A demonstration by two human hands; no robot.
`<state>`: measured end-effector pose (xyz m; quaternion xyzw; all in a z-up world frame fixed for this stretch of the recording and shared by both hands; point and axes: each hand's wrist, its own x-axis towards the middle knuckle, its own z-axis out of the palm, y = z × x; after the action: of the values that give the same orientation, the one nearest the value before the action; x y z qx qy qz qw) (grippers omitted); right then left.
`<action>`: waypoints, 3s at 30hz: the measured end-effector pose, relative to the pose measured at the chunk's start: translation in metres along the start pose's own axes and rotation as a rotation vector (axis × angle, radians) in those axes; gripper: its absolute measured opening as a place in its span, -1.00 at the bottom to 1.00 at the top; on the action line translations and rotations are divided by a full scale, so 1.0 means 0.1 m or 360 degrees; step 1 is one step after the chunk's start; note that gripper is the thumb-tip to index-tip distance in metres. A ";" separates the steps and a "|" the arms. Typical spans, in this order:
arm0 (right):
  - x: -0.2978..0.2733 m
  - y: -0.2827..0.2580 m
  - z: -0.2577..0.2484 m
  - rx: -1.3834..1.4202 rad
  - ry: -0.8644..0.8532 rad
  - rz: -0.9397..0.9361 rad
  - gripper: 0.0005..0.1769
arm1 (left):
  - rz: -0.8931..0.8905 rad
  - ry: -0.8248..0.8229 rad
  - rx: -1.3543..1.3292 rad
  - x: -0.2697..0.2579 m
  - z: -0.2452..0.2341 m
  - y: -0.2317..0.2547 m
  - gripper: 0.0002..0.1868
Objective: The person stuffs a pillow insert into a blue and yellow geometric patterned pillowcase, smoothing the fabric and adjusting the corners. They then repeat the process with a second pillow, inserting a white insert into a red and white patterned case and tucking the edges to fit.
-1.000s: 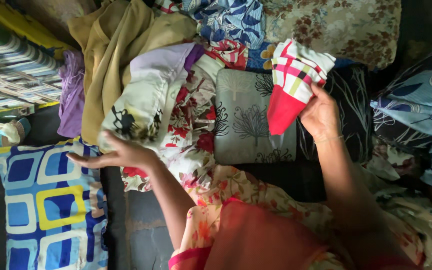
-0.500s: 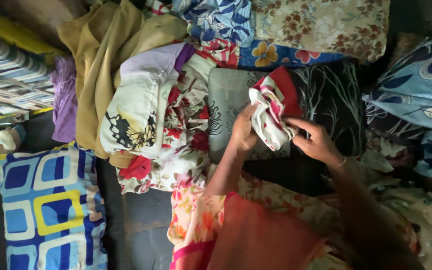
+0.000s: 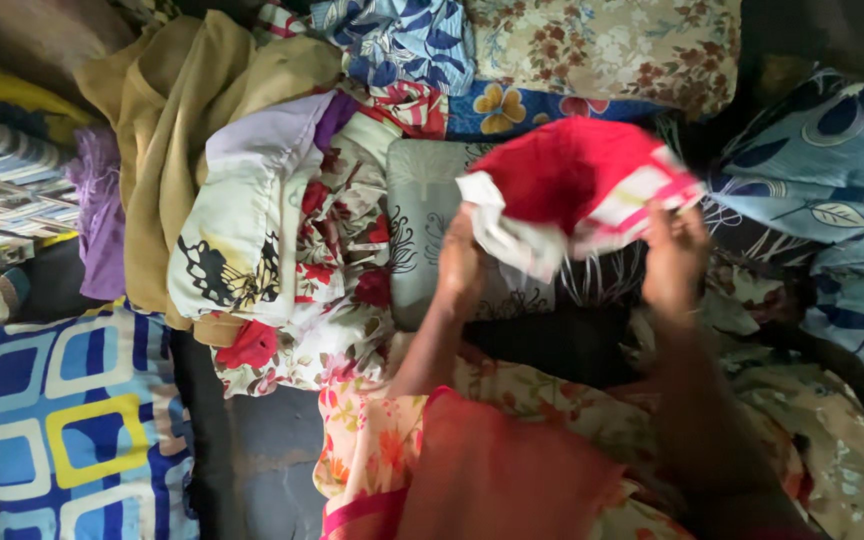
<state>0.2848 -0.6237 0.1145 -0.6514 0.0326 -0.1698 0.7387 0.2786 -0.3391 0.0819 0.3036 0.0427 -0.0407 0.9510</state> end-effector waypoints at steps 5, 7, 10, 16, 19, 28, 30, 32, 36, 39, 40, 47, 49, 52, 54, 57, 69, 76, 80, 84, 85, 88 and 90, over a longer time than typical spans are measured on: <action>0.23 -0.42 -0.26 0.0496 0.0206 0.0177 -0.74 | 0.0338 0.0644 0.0557 0.17 -0.35 0.32 -0.42; 0.24 -0.54 -0.33 0.0608 0.0079 0.0168 -0.71 | 0.0459 0.0543 0.0674 0.21 -0.35 0.29 -0.50; 0.22 -0.53 -0.26 0.0297 -0.0137 0.0180 -0.64 | 0.0503 0.0246 0.1160 0.09 0.00 0.27 -0.55; 0.04 -0.39 -0.24 -0.0787 -0.0448 -0.0238 -0.71 | 0.1150 -0.0596 0.2364 0.16 1.26 0.14 -0.02; 0.14 -0.47 -0.27 -0.1163 -0.0715 -0.1231 -0.75 | 0.1081 -0.0829 0.2655 0.41 1.51 -0.08 -0.02; 0.03 -1.06 -0.58 -0.1256 -0.0193 -0.1296 -0.85 | 0.0588 -0.0403 0.3085 0.81 0.85 -0.35 -0.79; 0.06 -1.06 -0.63 -0.1213 -0.0172 -0.1109 -0.90 | 0.0595 -0.0239 0.2884 0.77 0.73 -0.18 -0.85; 0.05 -1.06 -0.66 -0.0892 -0.0203 -0.0815 -0.96 | 0.0742 -0.0143 0.2601 0.72 0.65 0.05 -0.90; -0.01 -1.23 -0.72 -0.0069 -0.0254 -0.0006 -0.88 | 0.0741 -0.0247 0.1650 0.49 0.57 0.72 -0.80; 0.00 -1.30 -0.64 0.0134 -0.0557 0.0177 -0.76 | 0.0187 -0.0125 0.1430 0.21 0.71 1.36 -0.91; 0.01 -1.31 -0.60 0.0176 -0.0712 0.0168 -0.72 | 0.0293 -0.0176 0.1485 0.09 0.81 1.55 -0.85; 0.08 -1.33 -0.25 0.0655 -0.0288 0.0166 -0.72 | 0.0930 -0.0234 0.1852 0.29 1.39 1.93 -0.88; 0.24 -0.96 -0.28 0.0894 -0.0217 0.0056 -0.76 | 0.0757 0.0019 0.2137 0.67 1.41 1.68 -0.84; 0.39 -0.28 -0.56 0.0633 -0.0080 -0.0127 -0.79 | 0.1377 -0.0131 0.1969 1.37 1.46 0.99 -0.70; 0.45 0.05 -0.74 0.0337 0.0196 0.0117 -0.71 | 0.1446 -0.0340 0.2040 1.49 1.26 0.61 -0.40; 0.54 0.21 -0.91 0.0173 0.0437 0.0537 -0.42 | 0.1143 -0.0388 0.2354 1.42 0.93 -0.05 -0.16; 0.48 -0.12 -0.68 0.0401 0.0253 0.0686 -0.40 | 0.0357 -0.0939 0.3090 0.76 0.18 -1.28 -0.34; 0.47 -0.22 -0.62 0.0537 0.0278 0.0576 -0.34 | 0.0612 -0.1224 0.3421 0.95 0.38 -1.67 -0.41; 0.45 -0.30 -0.56 0.0475 0.0360 0.0533 -0.33 | 0.0007 -0.0977 0.3173 1.04 0.58 -1.59 -0.73; 0.41 -0.35 -0.51 0.0309 0.0291 0.0464 -0.27 | 0.0335 -0.0431 0.1617 1.08 0.97 -1.10 -0.73; 0.40 -0.35 -0.50 0.0233 0.0253 0.0432 -0.25 | 0.0282 -0.0409 0.1186 1.09 1.08 -0.94 -0.75; 0.38 -0.35 -0.39 -0.0096 0.0144 0.0119 -0.27 | 0.0285 -0.0369 0.0435 1.13 1.36 -0.40 -0.77; 0.38 -0.38 -0.30 -0.0223 0.0233 -0.0042 -0.15 | 0.0328 -0.0420 0.0287 1.04 1.47 -0.10 -0.77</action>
<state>0.3041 -0.6670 0.1537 -0.6877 0.0898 -0.2240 0.6847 0.3890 -0.4377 0.1842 0.3824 -0.1175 0.0138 0.9164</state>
